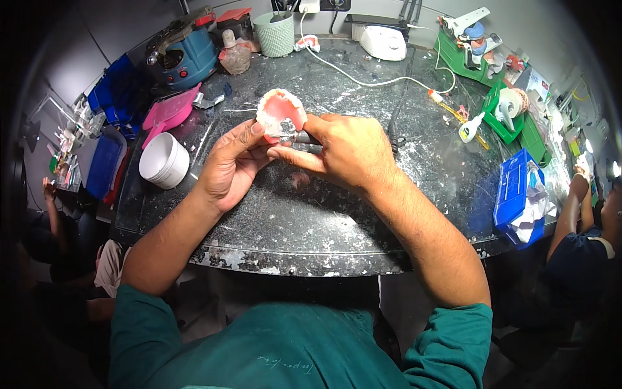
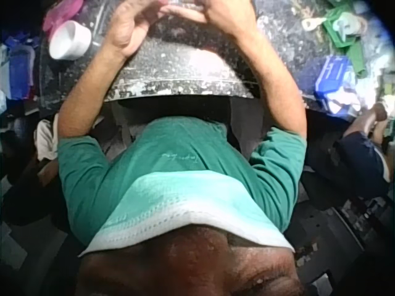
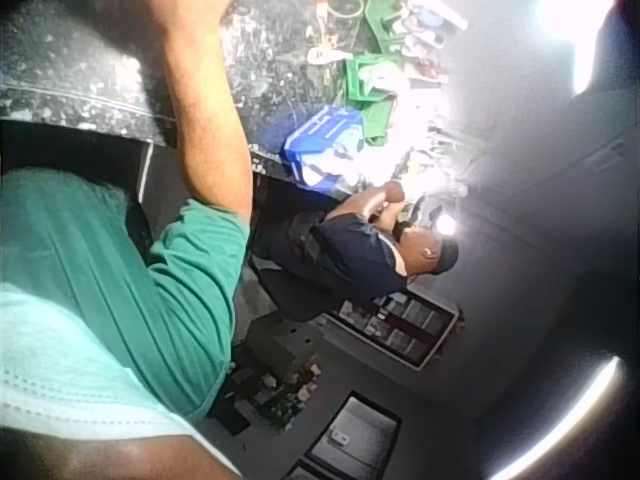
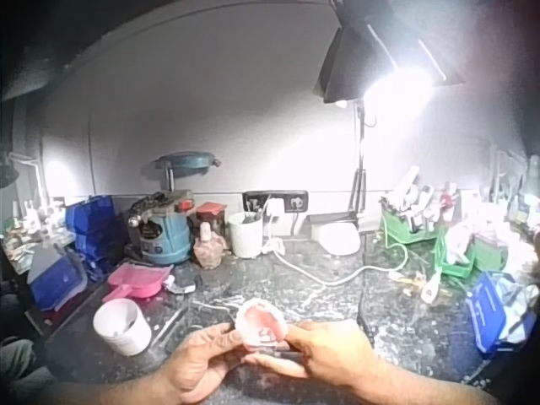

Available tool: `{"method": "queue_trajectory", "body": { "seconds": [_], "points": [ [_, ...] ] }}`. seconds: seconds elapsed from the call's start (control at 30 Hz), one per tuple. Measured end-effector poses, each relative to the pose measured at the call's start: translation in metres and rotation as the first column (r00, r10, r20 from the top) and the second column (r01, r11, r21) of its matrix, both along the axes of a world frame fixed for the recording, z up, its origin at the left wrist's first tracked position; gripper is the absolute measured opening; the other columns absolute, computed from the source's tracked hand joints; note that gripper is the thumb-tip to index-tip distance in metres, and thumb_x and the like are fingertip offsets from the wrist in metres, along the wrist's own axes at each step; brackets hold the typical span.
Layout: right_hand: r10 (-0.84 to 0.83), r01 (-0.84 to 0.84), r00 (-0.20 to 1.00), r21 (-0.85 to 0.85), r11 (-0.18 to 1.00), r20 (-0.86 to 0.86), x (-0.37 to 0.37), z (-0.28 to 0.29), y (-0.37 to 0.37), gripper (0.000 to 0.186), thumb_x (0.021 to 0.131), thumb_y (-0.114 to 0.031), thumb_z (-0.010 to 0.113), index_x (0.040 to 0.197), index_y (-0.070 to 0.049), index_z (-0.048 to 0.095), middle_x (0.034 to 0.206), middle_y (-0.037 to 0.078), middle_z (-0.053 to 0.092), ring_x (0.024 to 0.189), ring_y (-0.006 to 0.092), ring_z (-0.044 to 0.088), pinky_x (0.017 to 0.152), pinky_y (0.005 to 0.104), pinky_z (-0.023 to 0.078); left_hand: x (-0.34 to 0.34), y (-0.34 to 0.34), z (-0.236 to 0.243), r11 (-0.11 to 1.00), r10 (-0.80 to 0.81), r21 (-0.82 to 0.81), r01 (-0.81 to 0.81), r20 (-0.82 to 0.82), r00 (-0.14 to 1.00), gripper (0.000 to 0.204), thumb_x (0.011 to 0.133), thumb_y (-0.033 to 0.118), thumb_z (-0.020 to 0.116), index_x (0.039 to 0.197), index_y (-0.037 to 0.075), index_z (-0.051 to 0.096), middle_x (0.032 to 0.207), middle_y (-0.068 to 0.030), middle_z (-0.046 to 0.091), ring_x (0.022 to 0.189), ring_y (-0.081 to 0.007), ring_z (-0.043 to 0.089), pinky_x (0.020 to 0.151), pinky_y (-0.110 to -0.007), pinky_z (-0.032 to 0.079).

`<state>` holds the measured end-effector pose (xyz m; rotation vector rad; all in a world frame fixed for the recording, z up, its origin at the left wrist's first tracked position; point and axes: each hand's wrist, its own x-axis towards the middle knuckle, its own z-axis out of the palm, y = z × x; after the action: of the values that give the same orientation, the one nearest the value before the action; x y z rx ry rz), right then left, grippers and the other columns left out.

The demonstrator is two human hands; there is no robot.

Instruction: The person grinds and shapes a denture using a rotary tool, turning and holding the prosthesis by hand to work on its inner base, outer edges, and teeth.

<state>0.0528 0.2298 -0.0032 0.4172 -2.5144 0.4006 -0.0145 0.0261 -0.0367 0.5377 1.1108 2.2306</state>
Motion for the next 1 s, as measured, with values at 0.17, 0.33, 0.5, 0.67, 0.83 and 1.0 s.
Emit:
{"method": "queue_trajectory", "body": {
  "seconds": [0.17, 0.33, 0.5, 0.67, 0.83, 1.0],
  "points": [
    [-0.006, 0.002, 0.999, 0.089, 0.996, 0.036, 0.0005, 0.0013, 0.0013, 0.054, 0.083, -0.064, 0.062, 0.078, -0.01, 0.064, 0.065, 0.009, 0.064, 0.061, 0.0293, 0.067, 0.054, 0.0412, 0.053, -0.0011, -0.0008, 0.0002, 1.0, -0.013, 0.005, 0.013, 0.002, 1.0, 0.025, 0.096, 0.021, 0.063, 0.112, 0.001, 0.063, 0.099, -0.0074, 0.07, 0.095, -0.0144, 0.066, 0.093, -0.03, 0.05],
    [-0.016, 0.014, 1.0, 0.074, 0.997, 0.026, 0.0006, 0.001, 0.0001, 0.055, 0.084, -0.064, 0.062, 0.073, -0.01, 0.061, 0.064, 0.009, 0.063, 0.06, 0.0294, 0.066, 0.054, 0.0413, 0.053, 0.0013, 0.0013, 0.0025, 1.0, 0.016, -0.013, -0.016, 0.025, 1.0, 0.024, 0.096, 0.02, 0.063, 0.111, 0.001, 0.063, 0.099, -0.0072, 0.069, 0.094, -0.0143, 0.066, 0.094, -0.031, 0.05],
    [-0.025, 0.023, 1.0, 0.087, 0.996, 0.014, 0.0003, -0.0001, 0.0016, 0.056, 0.084, -0.064, 0.062, 0.072, -0.01, 0.059, 0.064, 0.009, 0.063, 0.06, 0.0294, 0.066, 0.053, 0.0414, 0.052, 0.0008, 0.0016, 0.0026, 1.0, 0.001, 0.004, -0.001, 0.024, 1.0, 0.024, 0.096, 0.02, 0.063, 0.11, 0.0, 0.063, 0.098, -0.0072, 0.069, 0.094, -0.0146, 0.066, 0.094, -0.031, 0.05],
    [-0.024, 0.023, 0.999, 0.044, 0.999, 0.028, -0.0009, -0.0002, -0.0006, 0.057, 0.083, -0.066, 0.062, 0.072, -0.01, 0.058, 0.065, 0.009, 0.063, 0.06, 0.0299, 0.066, 0.053, 0.0415, 0.052, -0.0003, 0.0, 0.0008, 1.0, -0.002, 0.006, 0.002, 0.01, 1.0, 0.026, 0.097, 0.021, 0.061, 0.114, 0.001, 0.061, 0.103, -0.009, 0.069, 0.097, -0.0173, 0.066, 0.092, -0.032, 0.05],
    [-0.026, 0.026, 1.0, 0.059, 0.998, -0.001, 0.0002, 0.0002, -0.0001, 0.057, 0.083, -0.065, 0.062, 0.071, -0.01, 0.058, 0.064, 0.009, 0.062, 0.059, 0.0299, 0.066, 0.053, 0.0412, 0.052, 0.0004, 0.0003, 0.0019, 1.0, -0.011, 0.012, 0.011, 0.007, 1.0, 0.026, 0.097, 0.022, 0.061, 0.113, 0.002, 0.061, 0.103, -0.0082, 0.069, 0.096, -0.0157, 0.065, 0.092, -0.031, 0.049],
    [-0.035, 0.033, 0.999, 0.05, 0.998, 0.027, 0.0001, 0.0005, -0.0001, 0.056, 0.083, -0.065, 0.062, 0.071, -0.01, 0.058, 0.064, 0.008, 0.062, 0.059, 0.03, 0.065, 0.053, 0.0409, 0.052, -0.0001, 0.0004, 0.001, 1.0, -0.017, 0.015, 0.017, 0.011, 1.0, 0.025, 0.097, 0.023, 0.061, 0.111, 0.002, 0.062, 0.103, -0.0083, 0.069, 0.097, -0.0159, 0.065, 0.093, -0.031, 0.048]
  ]
}}
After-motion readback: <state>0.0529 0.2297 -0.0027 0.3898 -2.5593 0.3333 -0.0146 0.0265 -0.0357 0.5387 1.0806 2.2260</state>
